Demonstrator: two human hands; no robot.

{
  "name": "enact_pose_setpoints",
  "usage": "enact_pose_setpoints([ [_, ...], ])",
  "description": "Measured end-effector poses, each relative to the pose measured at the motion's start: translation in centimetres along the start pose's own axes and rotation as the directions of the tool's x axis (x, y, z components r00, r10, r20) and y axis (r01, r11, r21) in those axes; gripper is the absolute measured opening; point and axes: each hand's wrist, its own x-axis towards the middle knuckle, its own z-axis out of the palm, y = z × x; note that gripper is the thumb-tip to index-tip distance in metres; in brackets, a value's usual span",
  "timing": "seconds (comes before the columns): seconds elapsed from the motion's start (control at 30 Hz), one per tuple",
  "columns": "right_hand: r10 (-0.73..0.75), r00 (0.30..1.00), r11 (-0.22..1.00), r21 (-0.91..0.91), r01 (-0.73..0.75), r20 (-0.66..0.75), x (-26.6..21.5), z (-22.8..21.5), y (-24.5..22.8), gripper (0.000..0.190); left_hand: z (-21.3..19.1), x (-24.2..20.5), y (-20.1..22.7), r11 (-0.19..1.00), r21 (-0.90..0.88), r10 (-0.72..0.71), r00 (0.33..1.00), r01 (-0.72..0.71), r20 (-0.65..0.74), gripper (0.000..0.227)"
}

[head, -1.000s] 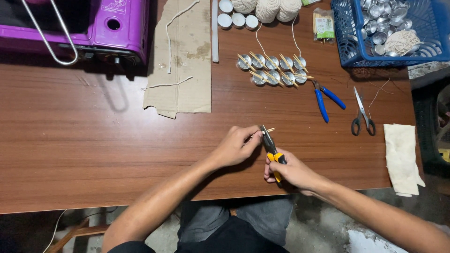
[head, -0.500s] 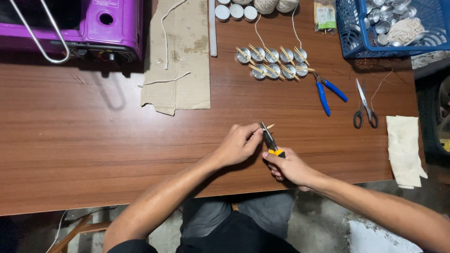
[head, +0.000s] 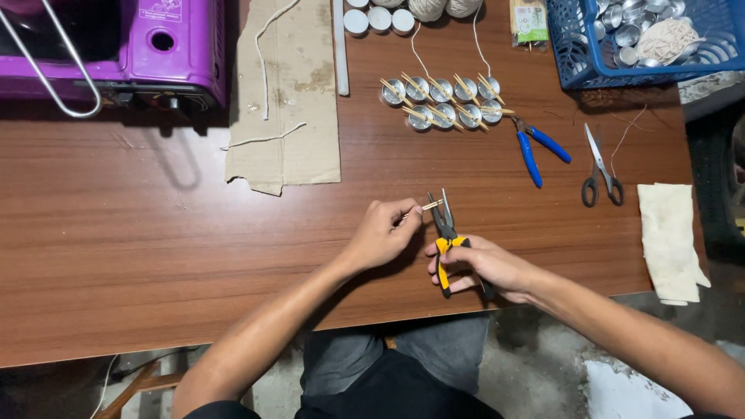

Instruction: The person secures metal tabs onto wicks using pliers and then trims the wicks with scissors at a wooden table.

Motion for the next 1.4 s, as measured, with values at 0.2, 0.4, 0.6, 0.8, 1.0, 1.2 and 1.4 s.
enact_pose_setpoints([
  [0.2, -0.018, 0.999, 0.998, -0.057, 0.02, 0.032, 1.5, -1.4, 1.6, 0.042, 0.0, 0.1, 0.2, 1.0, -0.014, -0.008, 1.0, 0.008, 0.014, 0.028],
  [0.4, -0.024, 0.997, 0.993, -0.116, 0.032, 0.071, 1.1, -1.9, 1.6, 0.047, -0.6, 0.2, 0.6, 1.0, -0.026, 0.007, 1.0, -0.007, 0.006, 0.027],
  [0.6, -0.029, 0.996, 0.995, -0.095, 0.037, 0.08, 0.3, -3.4, 3.1, 0.048, -1.0, 0.1, 1.1, 0.997, -0.074, 0.034, 0.999, -0.033, 0.005, 0.029],
  [0.8, -0.413, 0.901, 0.891, 0.145, 0.43, -0.135, 2.1, -6.1, 5.0, 0.013, -2.3, -0.1, 3.9, 0.991, -0.116, 0.065, 0.997, -0.06, 0.043, 0.027],
  [1.0, -0.765, 0.56, 0.619, -0.118, 0.777, -0.318, 3.1, -5.0, 1.4, 0.037, -1.7, -0.2, 4.4, 0.99, -0.071, 0.129, 0.985, -0.121, 0.116, 0.026],
  [1.2, -0.761, 0.595, 0.635, -0.111, 0.764, -0.257, 5.9, -4.1, 2.6, 0.032, -1.9, 0.0, 3.6, 0.993, -0.005, 0.121, 0.985, -0.121, 0.123, 0.026],
  [1.4, -0.778, 0.587, 0.625, -0.177, 0.76, -0.223, 6.1, -3.9, 1.1, 0.02, -1.9, 0.1, 3.5, 0.994, -0.009, 0.112, 0.985, -0.111, 0.129, 0.027],
])
